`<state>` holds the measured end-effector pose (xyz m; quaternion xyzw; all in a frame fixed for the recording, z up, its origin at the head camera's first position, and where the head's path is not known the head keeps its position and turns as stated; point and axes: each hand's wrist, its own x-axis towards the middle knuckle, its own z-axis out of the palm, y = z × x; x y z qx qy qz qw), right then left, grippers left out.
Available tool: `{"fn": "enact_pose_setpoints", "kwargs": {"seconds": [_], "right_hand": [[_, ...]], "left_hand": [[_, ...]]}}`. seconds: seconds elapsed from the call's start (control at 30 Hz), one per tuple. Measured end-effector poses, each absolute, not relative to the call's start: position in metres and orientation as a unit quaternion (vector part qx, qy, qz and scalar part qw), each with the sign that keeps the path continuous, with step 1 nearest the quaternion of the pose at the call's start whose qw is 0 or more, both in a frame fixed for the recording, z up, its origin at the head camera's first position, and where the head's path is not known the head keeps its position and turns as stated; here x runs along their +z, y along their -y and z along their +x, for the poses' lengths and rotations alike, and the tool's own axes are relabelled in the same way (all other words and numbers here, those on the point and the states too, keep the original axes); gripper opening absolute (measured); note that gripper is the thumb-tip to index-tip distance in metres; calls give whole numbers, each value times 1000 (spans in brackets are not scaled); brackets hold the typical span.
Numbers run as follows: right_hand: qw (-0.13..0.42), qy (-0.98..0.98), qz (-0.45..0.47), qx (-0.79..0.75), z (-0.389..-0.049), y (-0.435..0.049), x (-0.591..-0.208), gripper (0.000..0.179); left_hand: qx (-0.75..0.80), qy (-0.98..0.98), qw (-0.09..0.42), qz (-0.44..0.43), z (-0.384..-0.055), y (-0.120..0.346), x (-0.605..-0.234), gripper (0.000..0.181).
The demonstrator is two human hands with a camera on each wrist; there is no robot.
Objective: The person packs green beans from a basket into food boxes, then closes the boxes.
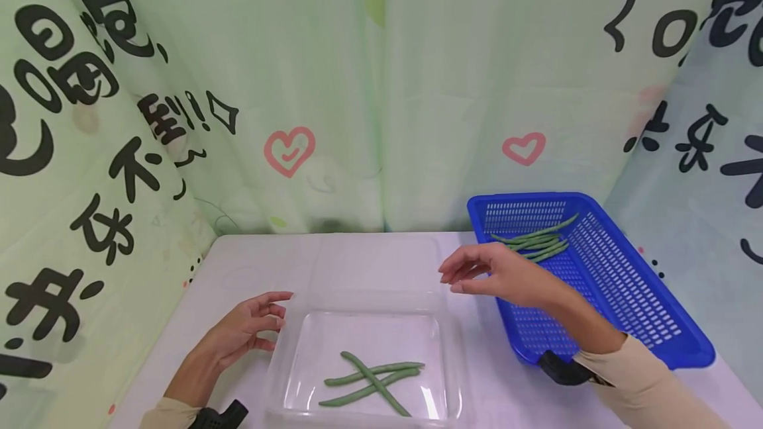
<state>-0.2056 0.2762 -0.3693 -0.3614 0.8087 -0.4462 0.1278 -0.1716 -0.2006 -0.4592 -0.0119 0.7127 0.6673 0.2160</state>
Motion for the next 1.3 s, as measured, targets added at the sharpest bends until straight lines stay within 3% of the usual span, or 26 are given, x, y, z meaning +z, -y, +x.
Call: {"fn": "enact_pose_setpoints", "kwargs": {"seconds": [0.63,1.3], "right_hand": [[75,-851,-295,-428,-241,-332,-371,30],[54,-862,-275,-421,-275,-392,-402,35]], "left_hand": [[667,-713,216,-7,-172,201,-459,62],[668,-711,218,-4,-171,201,-458,60]]}}
